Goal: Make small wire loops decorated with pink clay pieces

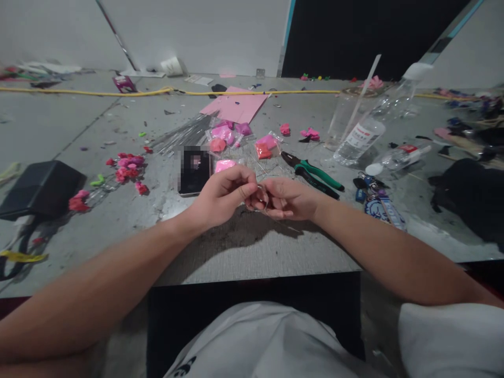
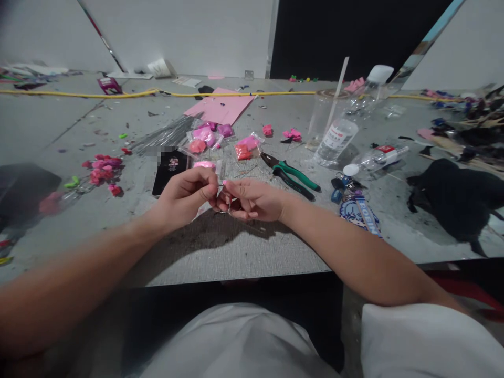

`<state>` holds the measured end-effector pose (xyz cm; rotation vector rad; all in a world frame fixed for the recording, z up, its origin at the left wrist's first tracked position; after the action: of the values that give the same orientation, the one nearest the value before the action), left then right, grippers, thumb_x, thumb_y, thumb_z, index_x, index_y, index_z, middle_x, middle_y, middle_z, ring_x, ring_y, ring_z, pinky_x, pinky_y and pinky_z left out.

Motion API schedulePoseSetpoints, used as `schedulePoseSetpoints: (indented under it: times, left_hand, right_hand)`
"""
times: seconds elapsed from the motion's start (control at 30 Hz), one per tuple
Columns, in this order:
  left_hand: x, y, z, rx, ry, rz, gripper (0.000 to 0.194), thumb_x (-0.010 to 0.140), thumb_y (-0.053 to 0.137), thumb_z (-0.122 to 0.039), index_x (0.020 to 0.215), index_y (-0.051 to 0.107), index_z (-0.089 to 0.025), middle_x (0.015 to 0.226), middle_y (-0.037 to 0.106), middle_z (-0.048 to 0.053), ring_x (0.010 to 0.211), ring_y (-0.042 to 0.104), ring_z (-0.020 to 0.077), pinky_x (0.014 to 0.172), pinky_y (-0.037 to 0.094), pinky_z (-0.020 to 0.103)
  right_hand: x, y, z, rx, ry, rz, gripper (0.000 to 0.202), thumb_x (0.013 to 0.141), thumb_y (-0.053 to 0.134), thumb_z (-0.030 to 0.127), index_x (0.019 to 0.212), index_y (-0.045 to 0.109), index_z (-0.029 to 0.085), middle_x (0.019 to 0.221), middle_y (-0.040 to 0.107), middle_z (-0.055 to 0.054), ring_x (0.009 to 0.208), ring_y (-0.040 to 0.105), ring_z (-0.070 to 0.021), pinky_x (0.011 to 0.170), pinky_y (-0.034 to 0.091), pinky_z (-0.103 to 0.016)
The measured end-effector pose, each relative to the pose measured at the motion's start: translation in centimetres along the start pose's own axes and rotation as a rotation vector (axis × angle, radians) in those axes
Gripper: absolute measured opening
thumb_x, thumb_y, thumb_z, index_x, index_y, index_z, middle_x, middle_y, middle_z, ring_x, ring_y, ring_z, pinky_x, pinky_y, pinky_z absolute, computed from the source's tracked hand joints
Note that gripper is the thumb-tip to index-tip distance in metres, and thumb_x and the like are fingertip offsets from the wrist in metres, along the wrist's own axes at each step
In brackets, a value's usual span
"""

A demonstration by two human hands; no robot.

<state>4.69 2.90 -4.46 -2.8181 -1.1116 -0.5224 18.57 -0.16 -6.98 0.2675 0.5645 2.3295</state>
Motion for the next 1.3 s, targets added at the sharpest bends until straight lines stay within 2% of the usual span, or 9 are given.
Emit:
schedulePoseSetpoints:
  times: [0.1,0.23,0.3,0.4,0.5,0.6,0.77,0.9,1.3]
  left_hand:
    - [-0.1,0.2,-0.3,0.052,0.035,0.001,0.024,0.102,0.074,-0.035,0.091,0.064,-0.016,0.078,0.074,0.003,0.069,0.073,0.0113,0.065,0.060,0.020]
    - [-0.2,0.1,-0.2,0.103,0.033,-0.001,0.028,0.101,0.074,-0.039,0.090,0.064,-0.016,0.077,0.072,0.002,0.067,0.071,0.0105,0.064,0.060,0.020]
    - [-0.2,-0.1,-0.1,0.129,0.022,-0.018,0.029,0.100,0.075,-0.041,0.090,0.064,-0.016,0.078,0.069,0.001,0.065,0.069,0.0094,0.063,0.060,0.019]
    - [-0.1,-0.3,0.0,0.160,0.020,-0.064,0.030,0.099,0.076,-0.043,0.090,0.064,-0.017,0.080,0.065,-0.001,0.062,0.066,0.0083,0.059,0.060,0.019]
    - [0.0,-0.4,-0.1,0.174,0.044,-0.106,0.032,0.097,0.078,-0.045,0.089,0.064,-0.017,0.078,0.060,-0.002,0.062,0.065,0.0082,0.058,0.061,0.019]
    - [0.1,-0.4,0.0,0.168,0.051,-0.126,0.034,0.097,0.079,-0.046,0.087,0.064,-0.017,0.077,0.059,-0.002,0.062,0.064,0.0080,0.059,0.061,0.018]
    - [0.3,-1.1,0.7,0.019,0.022,-0.194,0.035,0.095,0.081,-0.047,0.087,0.062,-0.018,0.073,0.061,-0.003,0.062,0.065,0.0081,0.064,0.062,0.019]
    - [0.5,-1.3,1.5,-0.199,-0.086,-0.210,0.034,0.090,0.086,-0.046,0.090,0.066,-0.019,0.071,0.062,-0.004,0.062,0.062,0.0074,0.065,0.060,0.019]
    - [0.7,-1.7,1.2,-0.140,-0.131,-0.216,0.037,0.088,0.088,-0.046,0.085,0.065,-0.018,0.073,0.058,-0.003,0.061,0.059,0.0067,0.065,0.064,0.020]
  right_hand:
    - [0.0,-0.4,0.1,-0.029,0.032,0.047,0.041,0.096,0.079,0.053,0.094,0.071,0.013,0.089,0.067,-0.001,0.045,0.048,-0.0019,0.033,0.022,-0.015]
    - [-0.1,-0.8,0.1,-0.069,0.076,0.009,0.039,0.091,0.084,0.051,0.093,0.072,0.014,0.089,0.067,-0.001,0.048,0.048,-0.0030,0.036,0.025,-0.017]
    - [-0.2,-1.0,0.4,-0.106,0.064,-0.060,0.041,0.088,0.088,0.051,0.084,0.070,0.015,0.077,0.064,0.001,0.048,0.042,-0.0033,0.040,0.028,-0.017]
    - [-0.5,-1.4,1.1,-0.188,0.014,-0.210,0.043,0.084,0.091,0.051,0.074,0.066,0.016,0.057,0.048,0.007,0.045,0.036,-0.0046,0.042,0.026,-0.019]
    - [-0.8,-1.4,1.9,-0.308,-0.039,-0.339,0.046,0.082,0.092,0.052,0.069,0.065,0.017,0.053,0.046,0.007,0.044,0.036,-0.0054,0.041,0.023,-0.021]
    - [-1.0,-1.0,2.4,-0.350,-0.059,-0.392,0.047,0.083,0.092,0.052,0.067,0.065,0.017,0.050,0.046,0.007,0.043,0.035,-0.0054,0.040,0.021,-0.021]
    - [-0.7,-0.1,1.8,-0.036,-0.038,-0.341,0.040,0.079,0.096,0.042,0.077,0.068,0.014,0.071,0.061,0.001,0.058,0.051,-0.0074,0.041,0.031,-0.015]
    - [-0.4,-0.3,1.4,0.099,-0.108,-0.322,0.035,0.080,0.096,0.036,0.083,0.069,0.013,0.085,0.065,0.000,0.056,0.045,-0.0033,0.039,0.029,-0.013]
    - [-0.5,-0.8,2.0,-0.162,-0.248,-0.466,0.043,0.087,0.088,0.051,0.092,0.057,0.023,0.082,0.059,0.006,0.050,0.040,-0.0045,0.042,0.024,-0.019]
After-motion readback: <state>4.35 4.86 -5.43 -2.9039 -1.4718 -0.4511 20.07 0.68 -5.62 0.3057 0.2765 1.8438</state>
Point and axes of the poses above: each hand's wrist, its own x-axis towards the middle knuckle, its own y-axis out of the palm, z = x × y, the point moved 5 cm from there along x, towards the middle knuckle
